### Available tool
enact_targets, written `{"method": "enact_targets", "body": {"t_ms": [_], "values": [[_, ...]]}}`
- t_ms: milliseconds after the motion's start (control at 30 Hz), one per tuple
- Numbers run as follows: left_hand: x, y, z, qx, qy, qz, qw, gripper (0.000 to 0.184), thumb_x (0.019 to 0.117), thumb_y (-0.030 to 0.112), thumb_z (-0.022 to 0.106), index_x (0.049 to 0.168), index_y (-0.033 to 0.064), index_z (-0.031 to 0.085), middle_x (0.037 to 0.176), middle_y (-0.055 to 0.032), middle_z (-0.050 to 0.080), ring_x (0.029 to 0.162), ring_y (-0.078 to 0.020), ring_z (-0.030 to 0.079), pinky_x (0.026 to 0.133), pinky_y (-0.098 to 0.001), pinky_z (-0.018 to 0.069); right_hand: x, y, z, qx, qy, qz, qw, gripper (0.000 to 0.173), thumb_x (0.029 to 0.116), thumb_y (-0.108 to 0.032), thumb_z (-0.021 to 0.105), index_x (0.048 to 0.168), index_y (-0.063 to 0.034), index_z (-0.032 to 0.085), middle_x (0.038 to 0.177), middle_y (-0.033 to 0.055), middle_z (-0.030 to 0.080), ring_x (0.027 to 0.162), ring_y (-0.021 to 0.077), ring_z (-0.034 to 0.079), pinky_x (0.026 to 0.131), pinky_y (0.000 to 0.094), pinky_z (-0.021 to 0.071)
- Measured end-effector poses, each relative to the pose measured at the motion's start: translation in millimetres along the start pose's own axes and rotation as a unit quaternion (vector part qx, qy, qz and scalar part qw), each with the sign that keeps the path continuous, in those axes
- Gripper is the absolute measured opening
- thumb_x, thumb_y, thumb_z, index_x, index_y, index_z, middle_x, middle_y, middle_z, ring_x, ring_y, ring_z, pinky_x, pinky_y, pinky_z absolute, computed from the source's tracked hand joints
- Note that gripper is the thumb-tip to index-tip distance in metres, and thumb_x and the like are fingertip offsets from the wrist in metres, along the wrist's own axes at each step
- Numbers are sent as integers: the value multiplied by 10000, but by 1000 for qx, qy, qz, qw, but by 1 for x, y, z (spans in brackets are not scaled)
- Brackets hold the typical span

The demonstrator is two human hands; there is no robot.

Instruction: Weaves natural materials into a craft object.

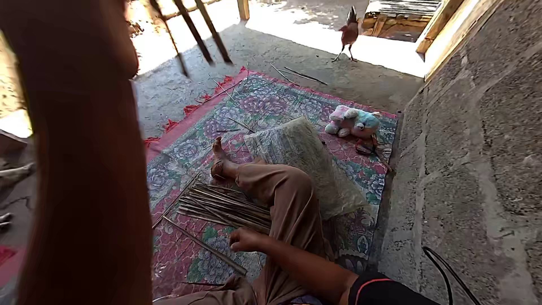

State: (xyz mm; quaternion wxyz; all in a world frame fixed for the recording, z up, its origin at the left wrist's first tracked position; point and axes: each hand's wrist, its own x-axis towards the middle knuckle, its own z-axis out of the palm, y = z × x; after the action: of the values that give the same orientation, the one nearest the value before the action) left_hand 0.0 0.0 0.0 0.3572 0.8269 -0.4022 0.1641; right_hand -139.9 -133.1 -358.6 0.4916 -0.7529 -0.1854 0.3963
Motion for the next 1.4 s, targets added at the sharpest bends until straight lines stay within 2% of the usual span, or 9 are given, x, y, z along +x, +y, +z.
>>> {"method": "enact_targets", "body": {"t_ms": [67, 133, 300, 567, 800, 1000, 1067, 1200, 1400], "values": [[50, 55, 106, -167, -1, -257, 952, 333, 842, -75, 693, 1150, 16, 602, 909, -62, 688, 713, -111, 673, 654, -304, 598, -1, 3, -3, -8, -1, 5, 1000, 296, 1042, -108, 549, 1232, 96, 648, 1140, 266, 685, 1032, 352, 671, 977, 513, 492], [13, 27, 170, -267, -46, -302, 914, 337, 861, -80, 662, 1184, -27, 587, 964, -114, 670, 741, -161, 646, 678, -358, 572, -1, 7, -5, -7, -2, -1, 1000, 297, 1036, -105, 550, 1226, 100, 649, 1128, 269, 684, 1018, 351, 669, 968, 513, 493], [-129, -20, 172, -334, 108, -433, 830, 298, 951, -40, 605, 1226, 69, 567, 959, -22, 682, 724, -79, 622, 647, -273, 547, -14, -9, -25, 110, 49, -53, 991, 277, 1021, -72, 557, 1213, 116, 626, 1079, 217, 681, 898, 212, 652, 870, 387, 537], [-205, 21, 142, -292, 285, -430, 806, 361, 901, -55, 666, 1195, 137, 581, 1010, 21, 697, 757, -69, 657, 668, -256, 577, -51, -52, -63, 373, 140, -131, 908, 276, 1087, -115, 445, 1125, 73, 644, 932, 87, 718, 818, 135, 705, 798, 315, 604], [-245, 45, 188, -192, 341, -434, 812, 435, 830, -52, 715, 1222, -57, 528, 927, -37, 696, 758, -83, 682, 733, -270, 595, -65, -72, -50, 225, 74, -230, 944, 146, 993, -45, 594, 1039, 70, 672, 877, 34, 709, 799, 67, 679, 806, 275, 587], [-289, 57, 194, -358, 381, -395, 756, 777, 864, 61, 679, 1524, 84, 269, 1152, -43, 680, 956, -131, 704, 838, -324, 608, -69, -73, -44, 204, -103, -215, 949, 124, 1004, -71, 581, 1001, 16, 669, 822, -33, 683, 750, 32, 645, 751, 249, 561], [-302, 60, 193, -384, 383, -374, 752, 720, 869, 90, 708, 1493, 72, 349, 1168, -37, 693, 974, -146, 708, 852, -339, 610, -71, -73, -35, 208, -145, -200, 946, 123, 1008, -93, 582, 984, -4, 664, 806, -44, 674, 732, 31, 636, 726, 247, 554], [-302, 69, 188, -360, 406, -441, 715, 562, 915, -10, 572, 1449, 87, 426, 1071, -45, 715, 905, -140, 712, 797, -315, 608, -72, -76, -30, 173, -126, -191, 958, 158, 1020, -97, 568, 1011, 28, 666, 805, -33, 669, 729, 14, 627, 730, 230, 547], [-285, 84, 178, -369, 366, -418, 746, 807, 845, -85, 644, 1541, 208, 361, 1260, -51, 668, 1033, -161, 684, 877, -335, 584, -78, -85, -56, -48, -61, -184, 980, 101, 978, -63, 653, 1029, -10, 722, 871, 43, 663, 705, 56, 551, 698, 271, 499]]}}
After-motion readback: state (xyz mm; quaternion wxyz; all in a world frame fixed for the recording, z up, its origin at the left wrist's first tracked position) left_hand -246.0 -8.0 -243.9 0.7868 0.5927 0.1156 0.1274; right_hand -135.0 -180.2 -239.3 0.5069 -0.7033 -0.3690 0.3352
